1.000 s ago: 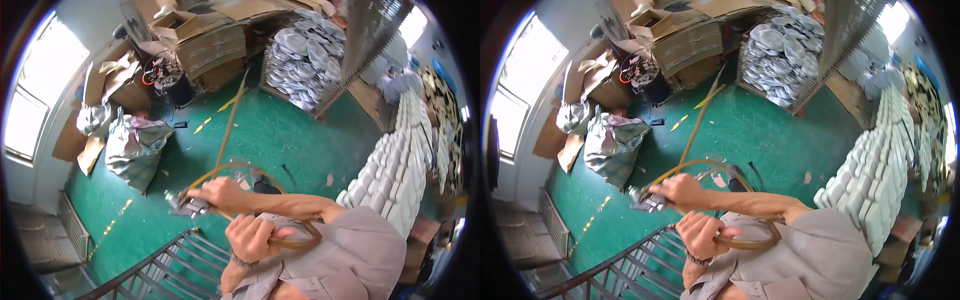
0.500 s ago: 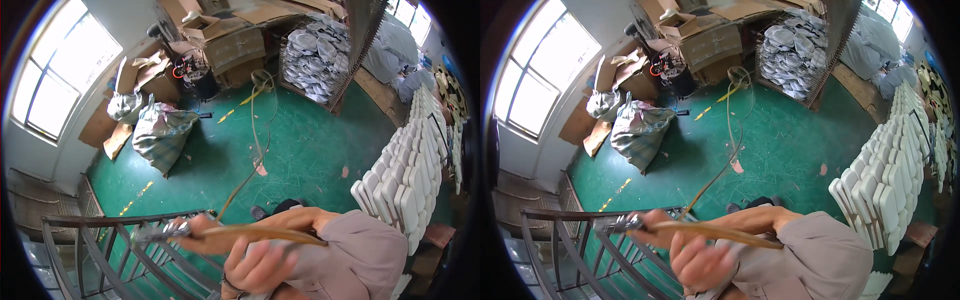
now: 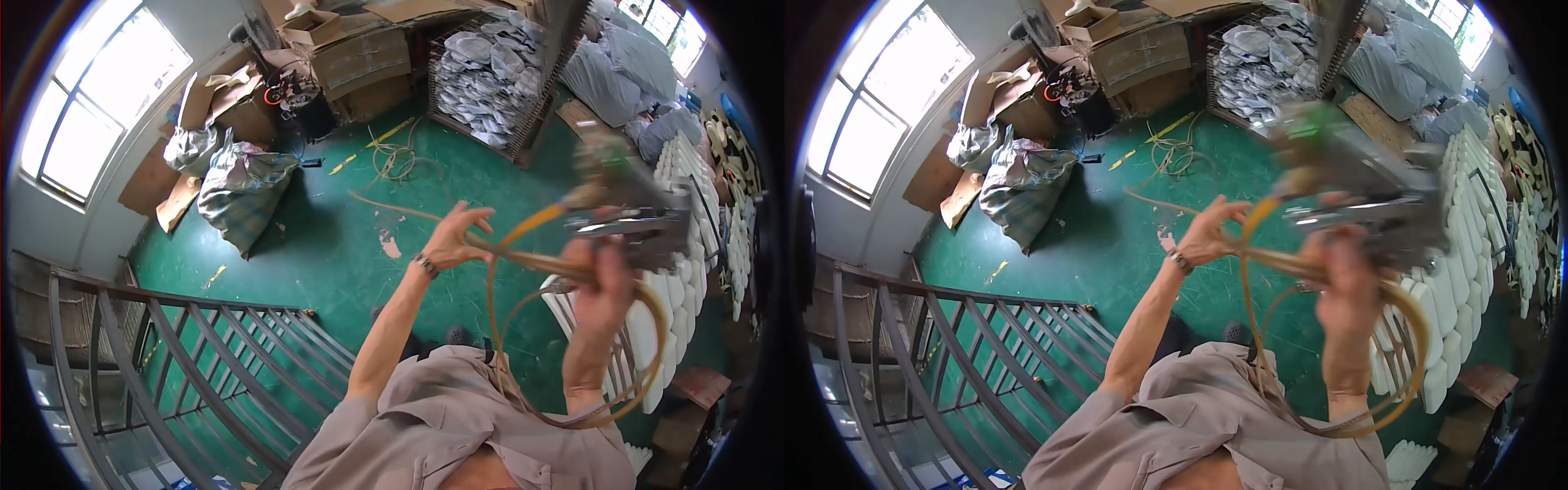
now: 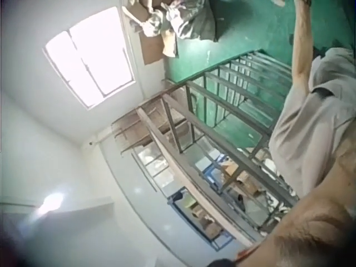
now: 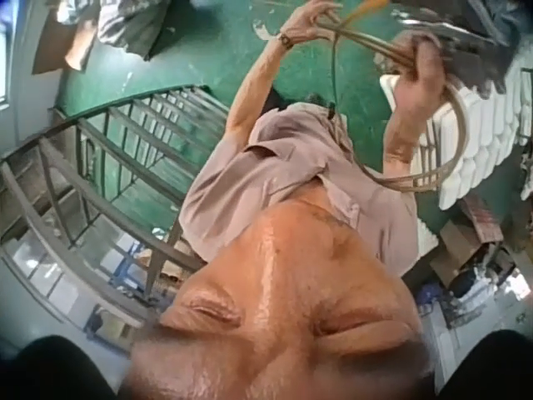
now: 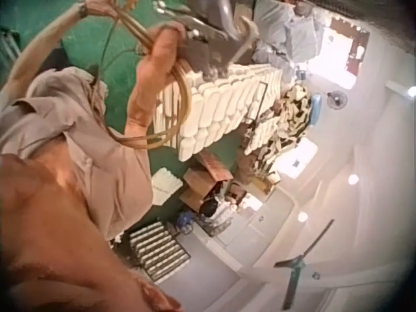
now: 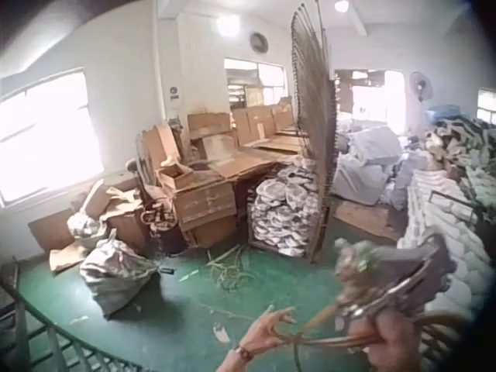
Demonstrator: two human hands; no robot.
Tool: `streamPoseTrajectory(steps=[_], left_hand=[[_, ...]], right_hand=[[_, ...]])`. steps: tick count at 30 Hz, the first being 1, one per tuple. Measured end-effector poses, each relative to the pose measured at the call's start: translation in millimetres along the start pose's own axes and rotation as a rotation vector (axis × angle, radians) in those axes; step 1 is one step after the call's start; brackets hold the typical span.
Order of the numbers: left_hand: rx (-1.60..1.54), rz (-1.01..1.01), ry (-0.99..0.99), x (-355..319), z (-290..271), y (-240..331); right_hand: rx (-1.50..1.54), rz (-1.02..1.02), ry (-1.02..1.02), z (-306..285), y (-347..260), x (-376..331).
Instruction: Sorting, moving, and organizing foam components and equipment on a manufacturing floor.
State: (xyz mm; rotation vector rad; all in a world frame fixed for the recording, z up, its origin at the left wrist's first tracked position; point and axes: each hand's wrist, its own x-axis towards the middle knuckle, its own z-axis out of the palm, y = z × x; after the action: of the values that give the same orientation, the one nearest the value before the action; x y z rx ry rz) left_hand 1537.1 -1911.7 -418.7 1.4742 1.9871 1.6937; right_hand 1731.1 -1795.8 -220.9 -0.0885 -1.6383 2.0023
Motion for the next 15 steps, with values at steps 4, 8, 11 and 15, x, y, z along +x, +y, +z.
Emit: streamPoseTrajectory(steps=[4, 8, 11, 15], left_hand=[[0.015, -0.269, -0.413, 9.0, 108.0, -9.3], [0.118, -0.33, -0.395, -45.8, 160.3, -60.6], [0.243, -0.384, -0.477, -81.0, 177.5, -79.9], [0.259, -0.47, -0.511, -141.2, 160.7, -106.0]], right_hand=[[-0.076, -0.324, 0.289, -123.9, -84.2, -26.7], [-0.261, -0.321, 0.702, -203.5, -146.1, -63.3], [-0.598, -0.257, 0.526, -281.2, -162.6, -137.0], [-1.332, 0.203, 0.635, -350.6, -78.1, -270.4]])
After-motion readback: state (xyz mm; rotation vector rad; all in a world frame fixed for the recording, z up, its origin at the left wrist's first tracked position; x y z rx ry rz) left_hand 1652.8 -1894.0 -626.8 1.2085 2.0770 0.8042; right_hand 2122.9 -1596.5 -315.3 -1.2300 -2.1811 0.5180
